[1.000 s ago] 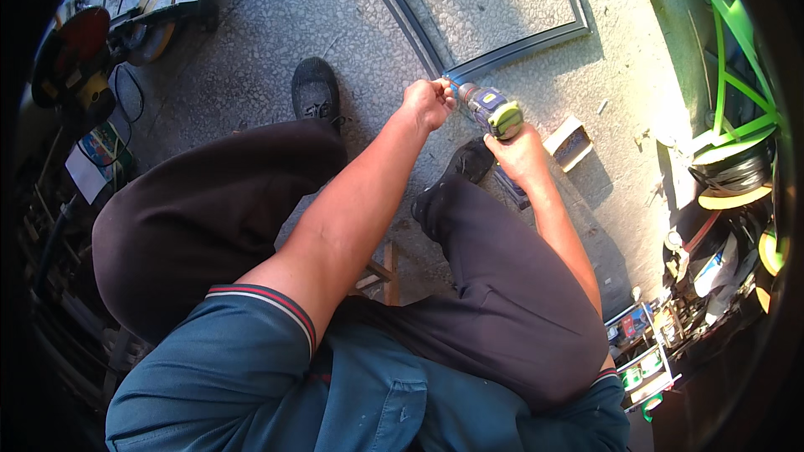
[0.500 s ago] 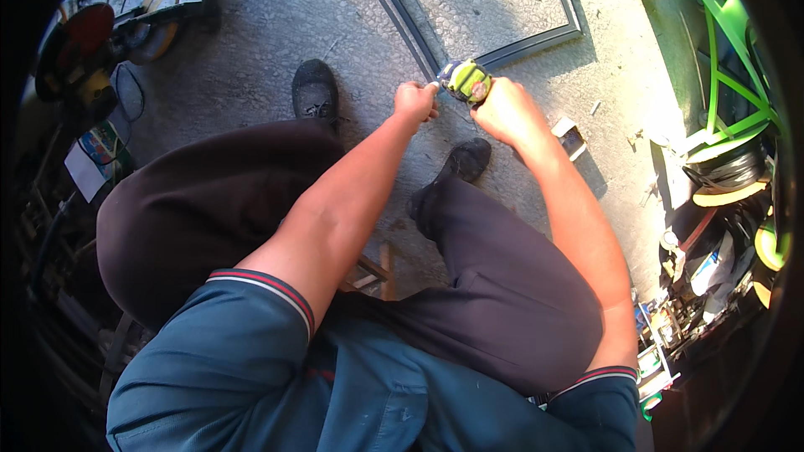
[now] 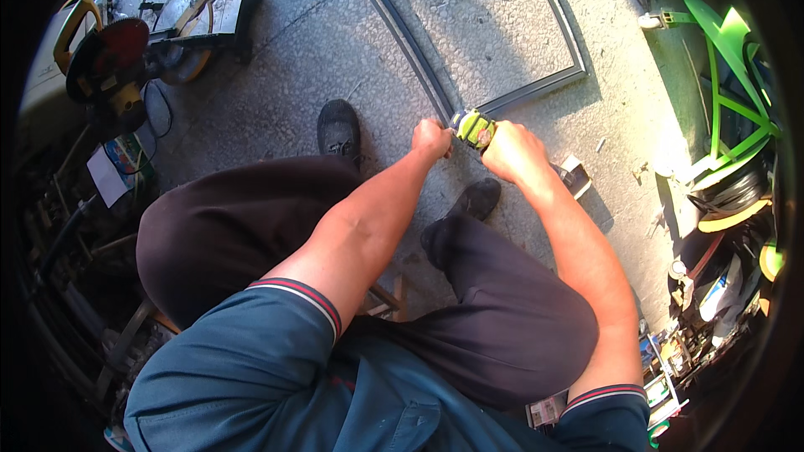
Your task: The person aligns the corners of an aluminum frame and secures them using a power drill and screws. They hold the frame pieces together by hand and place the completed sections on the ground.
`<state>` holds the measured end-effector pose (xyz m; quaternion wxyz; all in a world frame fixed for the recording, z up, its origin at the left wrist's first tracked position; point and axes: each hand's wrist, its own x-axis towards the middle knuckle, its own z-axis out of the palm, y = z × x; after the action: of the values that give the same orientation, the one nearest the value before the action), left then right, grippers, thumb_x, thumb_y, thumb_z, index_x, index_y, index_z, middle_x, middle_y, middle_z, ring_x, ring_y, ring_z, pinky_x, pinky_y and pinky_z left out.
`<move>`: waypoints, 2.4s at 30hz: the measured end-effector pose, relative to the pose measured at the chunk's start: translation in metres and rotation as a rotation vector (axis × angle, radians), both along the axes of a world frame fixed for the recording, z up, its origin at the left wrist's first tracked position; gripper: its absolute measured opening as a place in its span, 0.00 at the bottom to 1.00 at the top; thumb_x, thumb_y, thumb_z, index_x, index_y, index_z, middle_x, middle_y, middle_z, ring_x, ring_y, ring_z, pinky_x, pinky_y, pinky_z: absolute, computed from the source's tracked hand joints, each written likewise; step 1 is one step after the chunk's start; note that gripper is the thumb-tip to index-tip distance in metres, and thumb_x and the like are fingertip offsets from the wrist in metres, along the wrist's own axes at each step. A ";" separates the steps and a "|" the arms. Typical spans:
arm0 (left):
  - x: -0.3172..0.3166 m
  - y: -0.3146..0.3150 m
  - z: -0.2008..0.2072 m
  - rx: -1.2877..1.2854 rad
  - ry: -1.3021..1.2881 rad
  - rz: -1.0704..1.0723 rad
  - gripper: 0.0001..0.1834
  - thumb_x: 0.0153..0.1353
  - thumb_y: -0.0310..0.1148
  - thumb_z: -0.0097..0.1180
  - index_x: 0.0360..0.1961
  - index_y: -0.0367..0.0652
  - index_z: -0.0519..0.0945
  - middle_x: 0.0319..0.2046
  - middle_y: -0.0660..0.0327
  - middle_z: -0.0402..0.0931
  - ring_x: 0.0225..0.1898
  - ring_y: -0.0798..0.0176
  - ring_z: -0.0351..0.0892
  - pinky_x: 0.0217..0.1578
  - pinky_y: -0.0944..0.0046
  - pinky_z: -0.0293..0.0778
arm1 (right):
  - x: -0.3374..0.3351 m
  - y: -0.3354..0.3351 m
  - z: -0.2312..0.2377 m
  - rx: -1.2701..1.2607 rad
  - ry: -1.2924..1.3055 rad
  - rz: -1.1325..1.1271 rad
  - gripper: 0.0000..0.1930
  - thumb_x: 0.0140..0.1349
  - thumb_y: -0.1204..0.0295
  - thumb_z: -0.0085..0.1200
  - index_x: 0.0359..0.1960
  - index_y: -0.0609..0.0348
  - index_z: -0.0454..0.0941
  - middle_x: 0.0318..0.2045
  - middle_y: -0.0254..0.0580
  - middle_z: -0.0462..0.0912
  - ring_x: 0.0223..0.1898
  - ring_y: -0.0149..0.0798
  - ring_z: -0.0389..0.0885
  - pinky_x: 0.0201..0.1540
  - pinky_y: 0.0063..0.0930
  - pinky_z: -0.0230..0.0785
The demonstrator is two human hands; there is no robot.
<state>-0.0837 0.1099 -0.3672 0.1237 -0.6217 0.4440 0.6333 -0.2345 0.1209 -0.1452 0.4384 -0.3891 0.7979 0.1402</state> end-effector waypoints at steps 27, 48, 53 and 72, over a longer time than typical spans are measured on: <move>0.002 -0.009 0.005 0.022 0.020 -0.018 0.15 0.64 0.36 0.66 0.30 0.33 0.83 0.21 0.55 0.83 0.19 0.62 0.84 0.20 0.61 0.78 | -0.021 0.099 -0.001 -0.479 -0.129 -0.190 0.15 0.56 0.64 0.66 0.43 0.54 0.82 0.36 0.61 0.86 0.42 0.65 0.84 0.43 0.53 0.78; -0.053 -0.006 0.021 -0.395 -0.585 0.160 0.31 0.55 0.43 0.65 0.58 0.39 0.75 0.52 0.41 0.82 0.55 0.36 0.81 0.59 0.44 0.74 | 0.031 0.271 -0.119 -0.279 0.016 -0.539 0.35 0.54 0.76 0.61 0.66 0.62 0.65 0.53 0.64 0.75 0.54 0.68 0.76 0.56 0.56 0.72; -0.034 -0.005 0.034 -0.442 -0.398 0.133 0.32 0.58 0.40 0.63 0.60 0.36 0.69 0.51 0.38 0.81 0.55 0.34 0.80 0.59 0.44 0.73 | -0.019 0.253 -0.106 -0.523 0.228 -0.622 0.29 0.60 0.72 0.61 0.63 0.63 0.69 0.55 0.62 0.77 0.55 0.64 0.79 0.56 0.50 0.74; -0.046 -0.071 0.042 -0.593 -0.479 0.179 0.41 0.52 0.45 0.70 0.62 0.39 0.65 0.59 0.39 0.73 0.58 0.32 0.77 0.57 0.40 0.75 | -0.067 0.151 -0.114 -0.726 0.164 -0.642 0.22 0.62 0.70 0.65 0.56 0.64 0.77 0.40 0.47 0.82 0.36 0.43 0.85 0.44 0.37 0.78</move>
<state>-0.1292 0.0390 -0.3256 -0.0170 -0.7971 0.5102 0.3226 -0.3013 0.2722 -0.2595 0.2313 -0.2386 0.9069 -0.2590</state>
